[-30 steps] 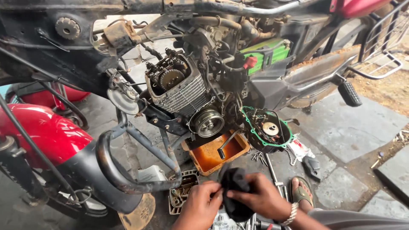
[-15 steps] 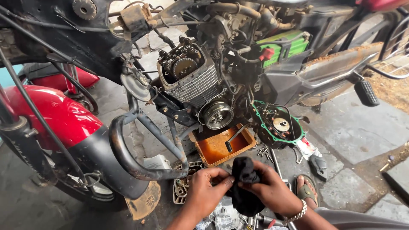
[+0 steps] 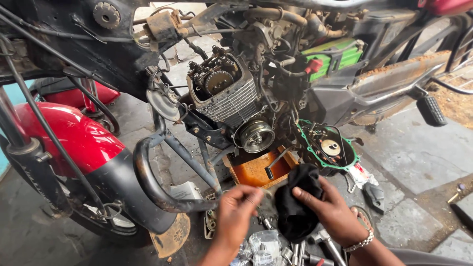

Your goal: Cleaning and assembling mechanical components of a disassembled motorcycle engine.

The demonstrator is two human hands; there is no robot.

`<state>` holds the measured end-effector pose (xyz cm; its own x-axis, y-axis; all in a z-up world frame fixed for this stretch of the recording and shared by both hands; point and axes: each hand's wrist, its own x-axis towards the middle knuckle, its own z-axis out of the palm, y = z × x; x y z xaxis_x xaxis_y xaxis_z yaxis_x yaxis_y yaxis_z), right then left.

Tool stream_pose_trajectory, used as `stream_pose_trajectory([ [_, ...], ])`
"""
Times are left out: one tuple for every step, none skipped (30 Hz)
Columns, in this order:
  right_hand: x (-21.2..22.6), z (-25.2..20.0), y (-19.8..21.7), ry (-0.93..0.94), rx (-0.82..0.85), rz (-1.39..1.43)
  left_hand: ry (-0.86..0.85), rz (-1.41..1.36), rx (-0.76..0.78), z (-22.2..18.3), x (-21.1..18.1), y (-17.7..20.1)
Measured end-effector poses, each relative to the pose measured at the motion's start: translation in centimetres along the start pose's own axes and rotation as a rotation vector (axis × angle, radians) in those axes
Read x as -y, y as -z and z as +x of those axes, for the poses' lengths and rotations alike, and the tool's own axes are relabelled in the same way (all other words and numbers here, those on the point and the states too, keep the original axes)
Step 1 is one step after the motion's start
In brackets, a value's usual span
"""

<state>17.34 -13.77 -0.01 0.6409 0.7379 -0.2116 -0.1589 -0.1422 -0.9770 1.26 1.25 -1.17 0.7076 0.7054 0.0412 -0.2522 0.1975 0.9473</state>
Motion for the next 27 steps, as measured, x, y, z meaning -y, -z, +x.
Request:
stream_pose_trajectory([
  [0.3,-0.3,-0.3,-0.046,-0.002,0.154,0.019,0.045,0.046,-0.2,0.6,-0.4],
  [0.1,-0.5,-0.8,-0.051,-0.004,0.155,0.024,0.045,0.046,-0.5,0.8,-0.3],
  [0.0,-0.8,-1.4,0.046,0.055,0.070,0.021,0.131,0.083,-0.8,0.9,-0.4],
  [0.0,-0.8,-2.0,0.150,0.112,-0.009,0.012,0.223,0.127,-0.9,0.9,-0.3],
  [0.3,-0.7,-2.1,0.153,0.107,-0.004,0.011,0.228,0.133,-0.8,1.2,-0.3],
  [0.5,-0.6,-2.3,0.197,0.115,-0.064,0.006,0.253,0.100,-0.7,1.5,-0.3],
  [0.7,-0.4,-2.4,0.241,0.122,-0.125,0.000,0.279,0.066,-0.7,1.8,-0.2],
  [0.5,-0.4,-1.8,0.238,0.122,-0.123,0.003,0.280,0.065,-0.5,1.3,-0.1],
  [0.3,-0.4,-1.2,0.190,0.163,-0.211,-0.011,0.205,-0.016,-0.3,0.6,0.0],
  [0.2,-0.2,-0.7,0.147,0.208,-0.300,-0.031,0.130,-0.100,0.1,-0.1,0.2],
  [0.1,-0.2,-0.7,0.150,0.211,-0.299,-0.035,0.132,-0.103,0.3,-0.5,0.5],
  [0.0,-0.2,-0.7,0.117,0.188,-0.383,-0.026,0.046,-0.115,0.6,-0.9,0.6],
  [-0.1,-0.1,-0.7,0.084,0.163,-0.466,-0.017,-0.041,-0.128,0.9,-1.4,0.8],
  [-1.2,0.2,0.0,0.086,0.166,-0.471,-0.021,-0.045,-0.131,1.0,-0.9,0.9],
  [-2.3,0.6,0.6,-0.007,0.066,-0.398,-0.007,-0.056,-0.080,1.0,-0.5,1.0],
  [-3.4,1.0,1.3,-0.101,-0.032,-0.324,0.008,-0.068,-0.031,1.0,0.0,1.0],
  [-3.1,0.8,0.9,-0.101,-0.028,-0.330,0.006,-0.073,-0.037,0.9,0.1,0.7],
  [-2.7,0.6,0.4,-0.050,0.021,-0.331,-0.021,-0.036,0.004,0.8,0.2,0.5],
  [-2.3,0.4,0.0,0.001,0.071,-0.332,-0.048,0.000,0.043,0.7,0.3,0.2],
  [-2.5,0.4,-0.5,0.003,0.070,-0.334,-0.050,-0.001,0.044,1.0,1.1,0.2],
  [-2.7,0.4,-0.9,0.139,0.117,-0.384,-0.075,0.007,0.064,1.3,1.9,0.2],
  [-2.9,0.2,-1.4,0.269,0.168,-0.434,-0.096,0.014,0.079,1.3,2.8,0.3],
  [-3.9,0.2,-1.6,0.266,0.172,-0.436,-0.094,0.012,0.073,0.7,2.1,-0.2],
  [-4.7,0.5,-2.0,0.263,0.086,-0.279,-0.048,0.044,0.070,0.4,1.3,-0.6],
  [-5.5,0.9,-2.4,0.256,0.000,-0.121,-0.002,0.076,0.066,0.0,0.4,-0.9],
  [-4.9,1.0,-3.1,0.264,0.005,-0.120,-0.011,0.077,0.063,-0.3,0.7,-1.0],
  [-4.3,1.0,-3.8,0.204,-0.069,0.108,0.040,0.185,0.105,-0.5,1.0,-1.0],
])
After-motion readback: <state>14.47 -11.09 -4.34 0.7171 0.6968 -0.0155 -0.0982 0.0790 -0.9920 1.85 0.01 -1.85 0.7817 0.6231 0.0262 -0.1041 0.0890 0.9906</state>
